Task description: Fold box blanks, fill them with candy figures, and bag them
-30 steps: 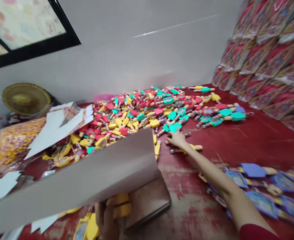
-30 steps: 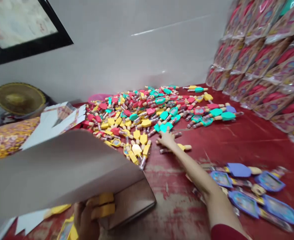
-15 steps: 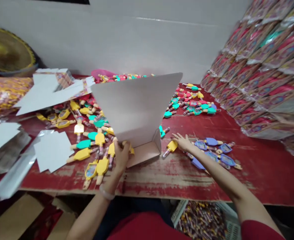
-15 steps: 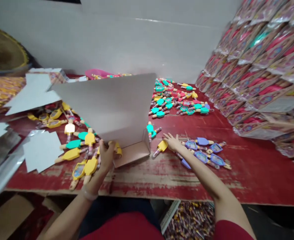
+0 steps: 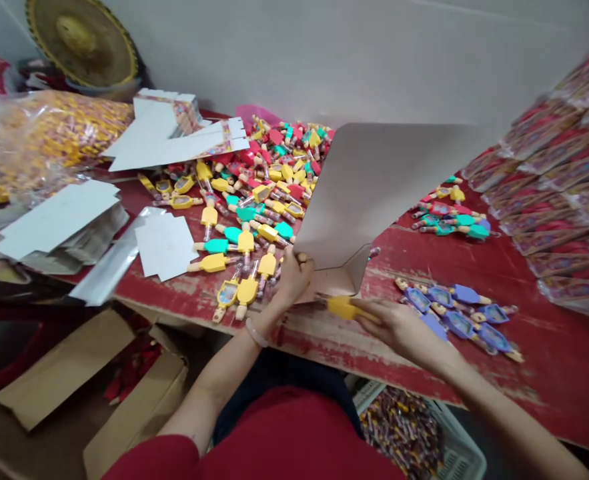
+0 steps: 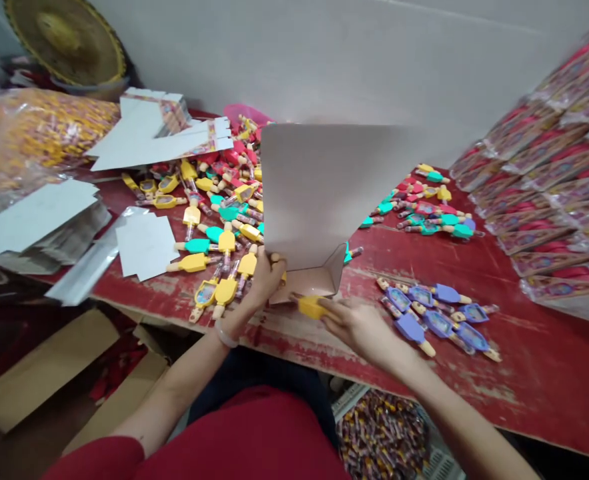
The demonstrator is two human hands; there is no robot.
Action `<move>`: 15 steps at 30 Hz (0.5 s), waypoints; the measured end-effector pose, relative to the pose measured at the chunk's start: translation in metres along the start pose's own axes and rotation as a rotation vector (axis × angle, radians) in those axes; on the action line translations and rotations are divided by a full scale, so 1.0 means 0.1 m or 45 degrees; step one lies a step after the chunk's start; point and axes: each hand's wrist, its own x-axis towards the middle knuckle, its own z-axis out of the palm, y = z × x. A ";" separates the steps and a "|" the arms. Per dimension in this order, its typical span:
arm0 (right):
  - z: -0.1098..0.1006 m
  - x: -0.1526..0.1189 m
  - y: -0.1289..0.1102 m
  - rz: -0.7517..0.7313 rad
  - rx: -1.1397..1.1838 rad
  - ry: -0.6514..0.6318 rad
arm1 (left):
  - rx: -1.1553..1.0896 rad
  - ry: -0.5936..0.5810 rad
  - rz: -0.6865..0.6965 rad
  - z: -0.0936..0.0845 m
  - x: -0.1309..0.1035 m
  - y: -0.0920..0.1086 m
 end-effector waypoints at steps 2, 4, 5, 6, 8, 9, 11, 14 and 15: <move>0.26 0.25 -0.27 -0.041 -0.104 -0.001 | 0.059 -0.027 0.036 -0.01 0.01 0.00; 0.42 0.45 -0.40 -0.040 -0.235 -0.090 | 0.084 -0.072 0.045 -0.03 0.02 -0.01; 0.45 0.52 -0.43 -0.044 -0.301 -0.142 | 0.091 -0.085 0.039 -0.04 0.02 -0.01; 0.45 0.58 -0.45 -0.055 -0.358 -0.185 | 0.099 -0.091 0.033 -0.05 0.03 -0.02; 0.40 0.72 -0.48 -0.073 -0.410 -0.233 | 0.103 -0.085 0.028 -0.06 0.03 -0.03; 0.38 0.81 -0.49 -0.068 -0.404 -0.218 | 0.089 -0.083 0.028 -0.07 0.03 -0.03; 0.38 1.01 -0.53 -0.025 -0.358 -0.110 | 0.021 -0.107 0.034 -0.10 0.03 -0.02; 0.50 1.27 -0.65 0.062 -0.277 0.049 | -0.054 -0.201 -0.008 -0.15 0.06 0.02; 0.55 1.30 -0.69 0.100 -0.240 0.062 | -0.049 -0.234 -0.031 -0.17 0.07 0.04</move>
